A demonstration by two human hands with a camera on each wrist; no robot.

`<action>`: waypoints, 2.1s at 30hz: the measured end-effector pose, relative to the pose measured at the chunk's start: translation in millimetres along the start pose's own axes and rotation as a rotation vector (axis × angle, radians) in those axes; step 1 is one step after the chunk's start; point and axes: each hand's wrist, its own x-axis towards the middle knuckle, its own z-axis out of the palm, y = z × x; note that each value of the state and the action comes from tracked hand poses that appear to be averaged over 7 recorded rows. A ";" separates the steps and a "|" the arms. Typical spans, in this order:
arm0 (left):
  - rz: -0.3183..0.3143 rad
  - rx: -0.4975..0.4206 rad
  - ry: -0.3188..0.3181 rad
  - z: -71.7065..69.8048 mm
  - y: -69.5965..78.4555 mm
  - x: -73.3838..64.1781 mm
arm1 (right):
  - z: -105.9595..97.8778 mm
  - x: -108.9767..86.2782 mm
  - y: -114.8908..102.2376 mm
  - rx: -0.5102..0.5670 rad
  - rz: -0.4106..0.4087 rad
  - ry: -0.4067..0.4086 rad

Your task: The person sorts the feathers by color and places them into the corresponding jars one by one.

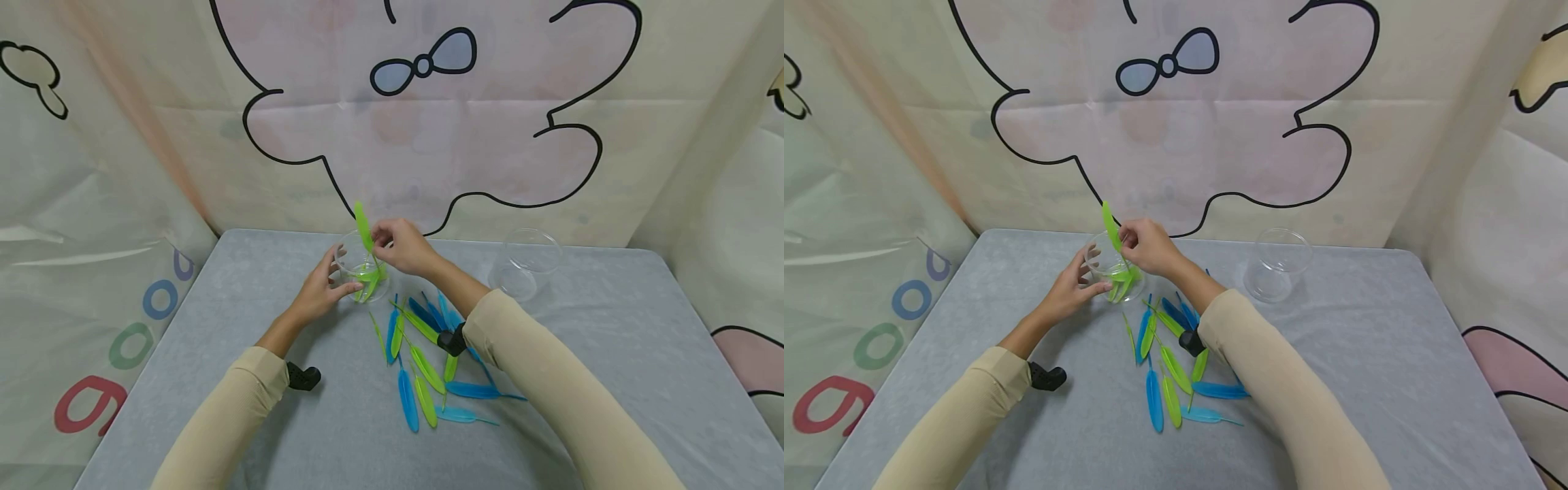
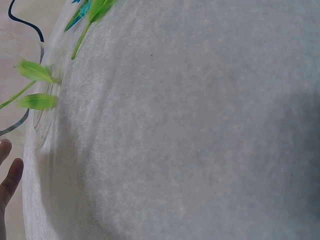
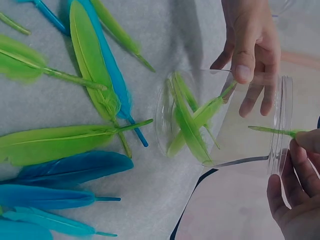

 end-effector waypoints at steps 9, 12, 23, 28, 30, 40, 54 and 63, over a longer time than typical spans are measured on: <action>0.001 0.002 0.000 -0.3 1.1 -0.2 | -1.5 -1.3 -0.7 -0.008 -0.005 -0.046; 0.002 -0.002 0.003 -0.3 1.1 -0.3 | -3.0 -1.8 -1.6 0.000 -0.002 -0.046; 0.003 -0.007 0.005 -0.7 1.9 -0.4 | -17.3 -23.6 -3.6 0.034 -0.024 -0.069; 0.001 0.006 0.010 -0.1 2.3 -0.6 | -22.4 -45.4 7.7 0.032 -0.014 -0.129; -0.002 0.016 0.011 -0.1 2.2 -0.8 | -23.3 -55.2 13.7 0.037 -0.013 -0.168; -0.009 0.016 0.006 -1.3 -0.5 -1.0 | -20.0 -98.6 43.9 0.070 0.039 -0.283; -0.008 0.026 -0.001 -1.4 -0.4 -1.1 | -6.5 -140.3 68.4 0.170 0.115 -0.433; 0.001 0.021 0.004 -1.4 -3.0 -0.3 | -1.5 -150.1 74.4 0.178 0.155 -0.454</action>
